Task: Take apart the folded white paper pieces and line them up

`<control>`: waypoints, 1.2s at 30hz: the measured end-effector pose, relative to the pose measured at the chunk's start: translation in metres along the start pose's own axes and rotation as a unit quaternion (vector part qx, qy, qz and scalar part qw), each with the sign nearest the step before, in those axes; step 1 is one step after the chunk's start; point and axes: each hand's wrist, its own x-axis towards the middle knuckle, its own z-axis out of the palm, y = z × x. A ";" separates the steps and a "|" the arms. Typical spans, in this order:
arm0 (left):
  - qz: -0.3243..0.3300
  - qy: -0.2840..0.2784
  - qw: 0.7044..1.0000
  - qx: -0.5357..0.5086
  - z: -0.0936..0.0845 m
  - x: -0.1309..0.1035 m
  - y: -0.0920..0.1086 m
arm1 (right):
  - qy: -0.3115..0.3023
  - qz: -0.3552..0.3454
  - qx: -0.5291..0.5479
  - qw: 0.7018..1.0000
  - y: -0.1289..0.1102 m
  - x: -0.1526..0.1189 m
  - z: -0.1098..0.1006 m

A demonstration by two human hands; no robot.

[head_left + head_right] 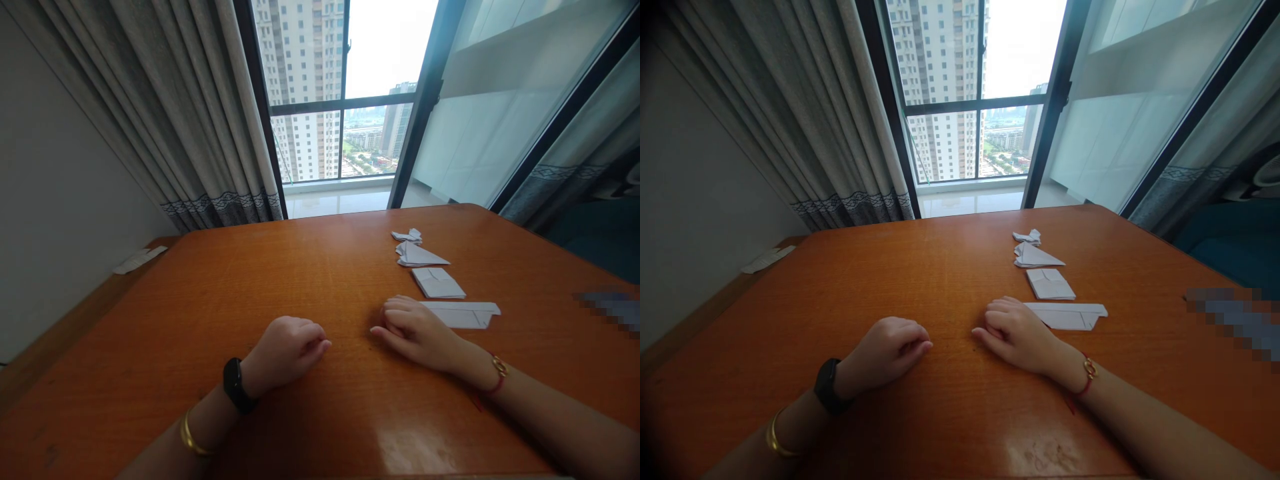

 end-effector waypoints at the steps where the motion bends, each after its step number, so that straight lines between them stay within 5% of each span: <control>1: 0.000 0.000 1.000 0.000 0.000 0.000 0.000 | -0.001 0.002 0.000 1.000 0.000 0.000 0.000; 36: 0.006 0.006 1.000 0.008 -0.002 0.001 0.001 | -0.007 -0.001 0.000 1.000 -0.001 0.000 -0.001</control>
